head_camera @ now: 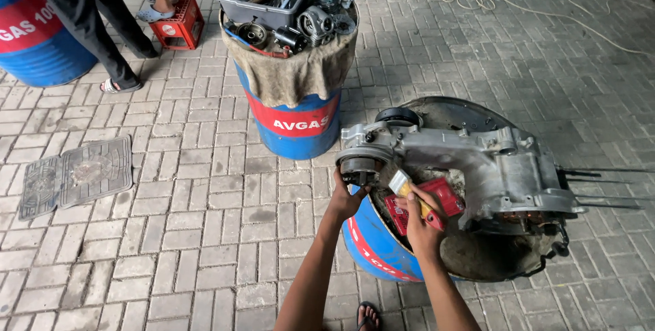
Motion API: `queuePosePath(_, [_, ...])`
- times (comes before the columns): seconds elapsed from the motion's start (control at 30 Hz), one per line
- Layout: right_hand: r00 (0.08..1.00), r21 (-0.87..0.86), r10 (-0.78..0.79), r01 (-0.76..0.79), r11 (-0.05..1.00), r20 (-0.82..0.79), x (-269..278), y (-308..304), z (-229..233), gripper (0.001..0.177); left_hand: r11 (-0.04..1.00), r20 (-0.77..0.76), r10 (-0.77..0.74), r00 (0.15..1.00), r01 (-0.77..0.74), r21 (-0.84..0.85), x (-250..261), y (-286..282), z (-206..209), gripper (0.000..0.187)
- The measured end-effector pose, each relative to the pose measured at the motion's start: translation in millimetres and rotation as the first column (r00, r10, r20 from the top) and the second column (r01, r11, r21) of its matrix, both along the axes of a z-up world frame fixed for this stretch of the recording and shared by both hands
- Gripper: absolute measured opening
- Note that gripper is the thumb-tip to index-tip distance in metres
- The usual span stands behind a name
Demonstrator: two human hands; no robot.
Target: Cleaning a disassembled engine casing with a brush and cleaning solution on a barrel workbench.
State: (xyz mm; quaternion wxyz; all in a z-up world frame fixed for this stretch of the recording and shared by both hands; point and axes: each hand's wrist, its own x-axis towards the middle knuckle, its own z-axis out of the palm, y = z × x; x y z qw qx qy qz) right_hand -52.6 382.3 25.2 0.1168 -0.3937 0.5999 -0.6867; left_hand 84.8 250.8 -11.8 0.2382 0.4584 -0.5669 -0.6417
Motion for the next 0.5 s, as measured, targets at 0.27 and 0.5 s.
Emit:
queuePosePath(0.27, [0.986,0.096,-0.058,0.074,0.993,-0.155,-22,-3,-21,0.013,0.997,-0.06,0.006,0.998,-0.01,-0.073,-4,-6,-7,0.096])
queuePosePath(0.5, [0.948,-0.102,0.02,-0.055,0.993,-0.317,-13,-7,20,0.016,0.999,-0.104,0.036,0.994,-0.038,-0.013,-14,-15,-48,0.1])
